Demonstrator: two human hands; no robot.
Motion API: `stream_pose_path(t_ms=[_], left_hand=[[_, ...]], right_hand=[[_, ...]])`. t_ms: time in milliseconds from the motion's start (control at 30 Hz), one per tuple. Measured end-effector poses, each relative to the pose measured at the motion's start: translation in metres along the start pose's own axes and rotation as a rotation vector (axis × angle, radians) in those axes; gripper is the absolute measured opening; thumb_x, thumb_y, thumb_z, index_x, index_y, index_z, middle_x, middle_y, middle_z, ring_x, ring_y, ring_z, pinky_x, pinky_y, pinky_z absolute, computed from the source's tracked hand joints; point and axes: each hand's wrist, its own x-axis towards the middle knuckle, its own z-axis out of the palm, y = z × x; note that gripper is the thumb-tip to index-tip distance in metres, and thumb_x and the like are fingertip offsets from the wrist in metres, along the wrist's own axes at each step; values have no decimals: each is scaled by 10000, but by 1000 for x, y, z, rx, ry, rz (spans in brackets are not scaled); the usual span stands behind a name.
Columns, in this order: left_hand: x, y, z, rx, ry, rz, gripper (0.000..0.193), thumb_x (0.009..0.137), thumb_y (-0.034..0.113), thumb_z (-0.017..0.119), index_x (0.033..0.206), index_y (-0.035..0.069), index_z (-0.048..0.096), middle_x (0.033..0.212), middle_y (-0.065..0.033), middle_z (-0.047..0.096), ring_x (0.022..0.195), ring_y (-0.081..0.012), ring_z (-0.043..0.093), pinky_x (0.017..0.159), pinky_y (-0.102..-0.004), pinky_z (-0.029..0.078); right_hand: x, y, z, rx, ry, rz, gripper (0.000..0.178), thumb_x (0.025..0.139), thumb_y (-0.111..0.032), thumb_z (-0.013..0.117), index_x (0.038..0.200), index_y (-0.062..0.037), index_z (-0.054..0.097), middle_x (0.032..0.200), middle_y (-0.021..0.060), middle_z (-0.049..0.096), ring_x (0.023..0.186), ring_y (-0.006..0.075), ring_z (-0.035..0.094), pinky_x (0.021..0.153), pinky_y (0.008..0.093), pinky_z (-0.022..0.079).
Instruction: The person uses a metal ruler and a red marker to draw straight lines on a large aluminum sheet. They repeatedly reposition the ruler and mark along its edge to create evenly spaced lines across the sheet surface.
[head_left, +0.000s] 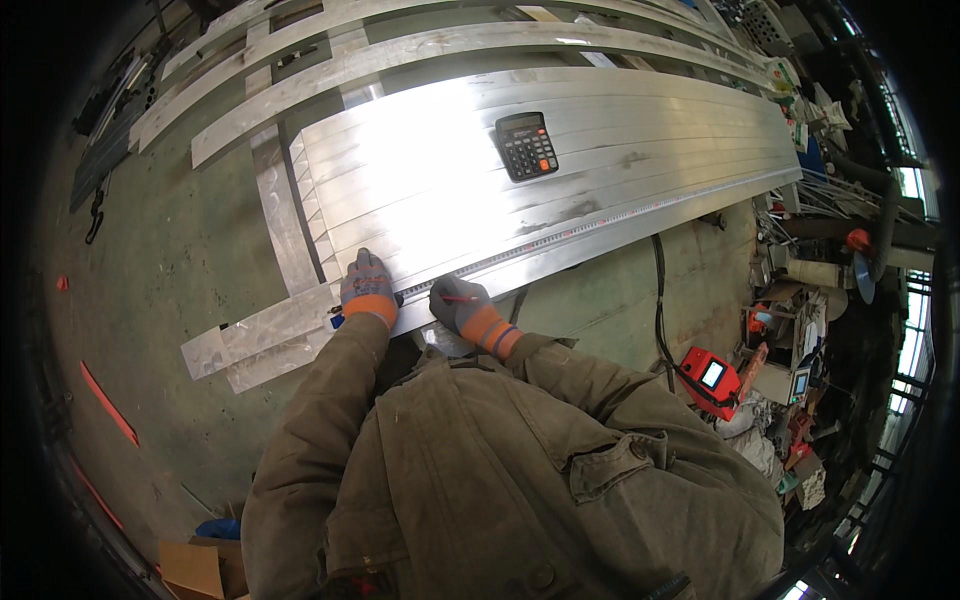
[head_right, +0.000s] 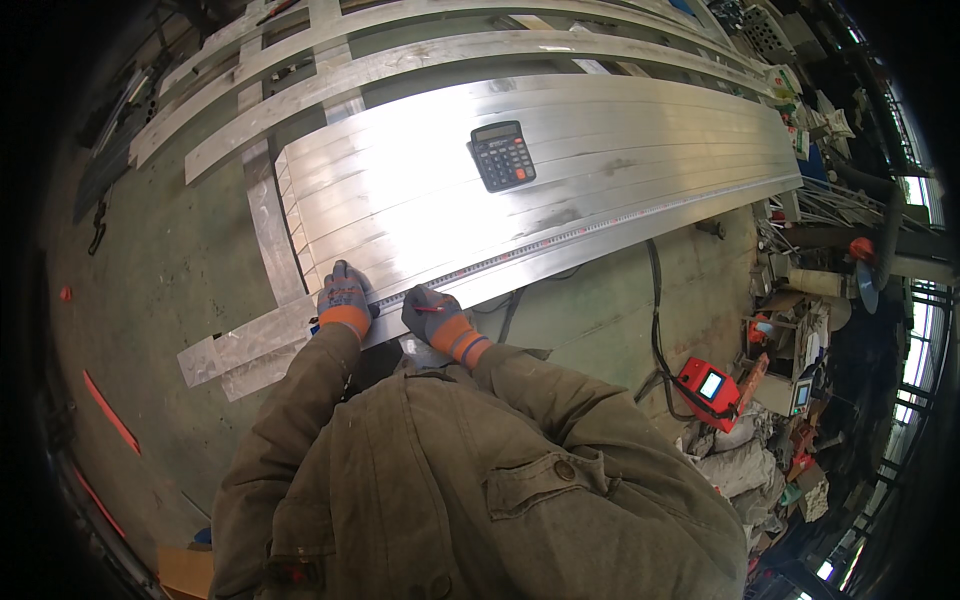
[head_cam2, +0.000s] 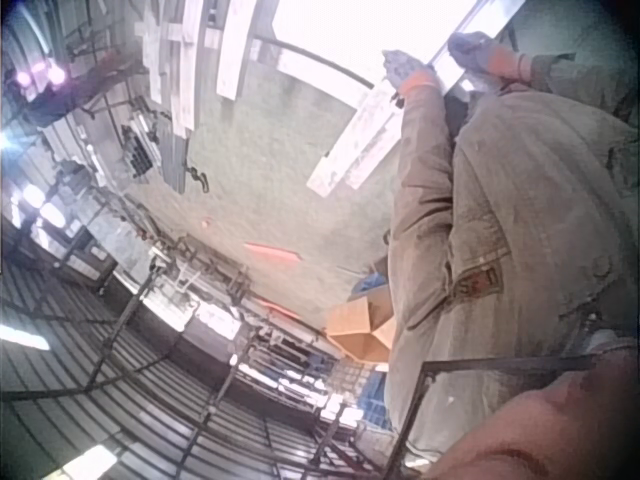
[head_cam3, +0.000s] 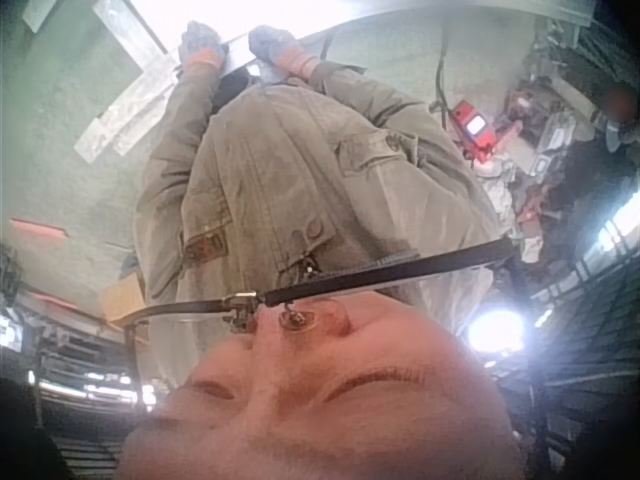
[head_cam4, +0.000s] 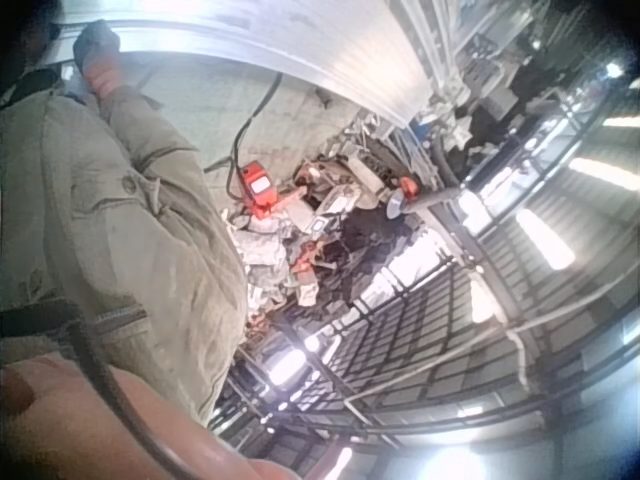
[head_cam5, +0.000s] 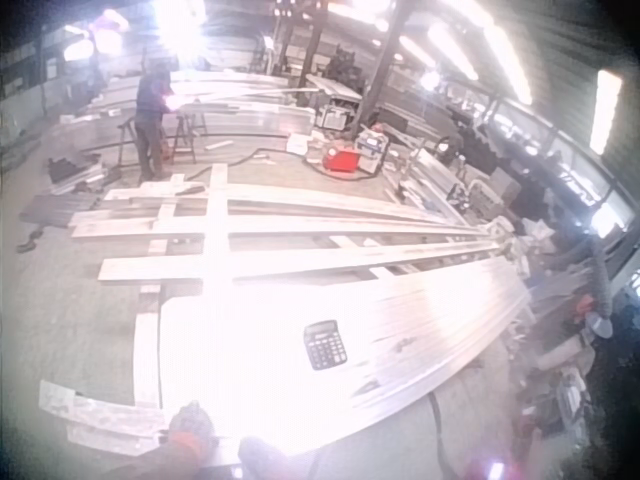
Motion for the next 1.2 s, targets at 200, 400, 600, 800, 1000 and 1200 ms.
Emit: stream_pose_path(t_ms=[200, 400, 600, 800, 1000, 1200], left_hand=[[2, -1, 1, -1, -18, 1, 731, 841, 259, 940, 1454, -2, 641, 1589, -156, 540, 1365, -329, 624, 1107, -423, 572], [0, 0, -5, 4, -25, 9, 747, 856, 262, 929, 1479, -17, 624, 1596, -160, 531, 1365, -332, 621, 1105, -422, 571], [1, -3, 9, 40, 18, 25, 649, 931, 219, 842, 1491, -17, 614, 1561, -179, 564, 1354, -337, 629, 1101, -416, 574], [16, -4, 17, 3, -54, -43, 458, 966, 115, 736, 1402, -2, 654, 1478, -170, 607, 1279, -338, 685, 1043, -430, 614], [4, 2, 6, -26, -21, -44, 725, 851, 206, 912, 1492, 21, 629, 1683, -152, 482, 1431, -348, 611, 1163, -422, 564], [-12, 2, 4, -67, -11, -71, 851, 842, 361, 950, 1538, 13, 605, 1727, -187, 455, 1478, -367, 580, 1225, -437, 516]], right_hand=[[-1, -1, -1, 31, 27, 6, 133, 1003, -161, 767, 1103, -93, 710, 918, 175, 762, 819, 388, 760, 736, 437, 619], [0, 2, 1, 86, 71, -37, 119, 1002, -152, 763, 1082, -89, 701, 888, 176, 744, 805, 393, 750, 727, 441, 612], [1, -3, -2, -59, 13, 41, 124, 1015, -187, 728, 1030, -77, 673, 912, 187, 732, 838, 405, 740, 731, 448, 598], [6, 23, -63, 425, 410, 106, 151, 1089, -181, 665, 1177, -93, 751, 1048, 112, 787, 913, 254, 758, 772, 348, 586], [59, 114, -170, 424, 669, 173, 299, 1085, -20, 605, 1362, -77, 702, 1153, 75, 735, 846, 144, 648, 769, 311, 556], [114, 172, -205, -121, 548, 138, 443, 958, -26, 653, 1390, -122, 665, 1279, 208, 749, 1222, 403, 714, 1065, 464, 557]])
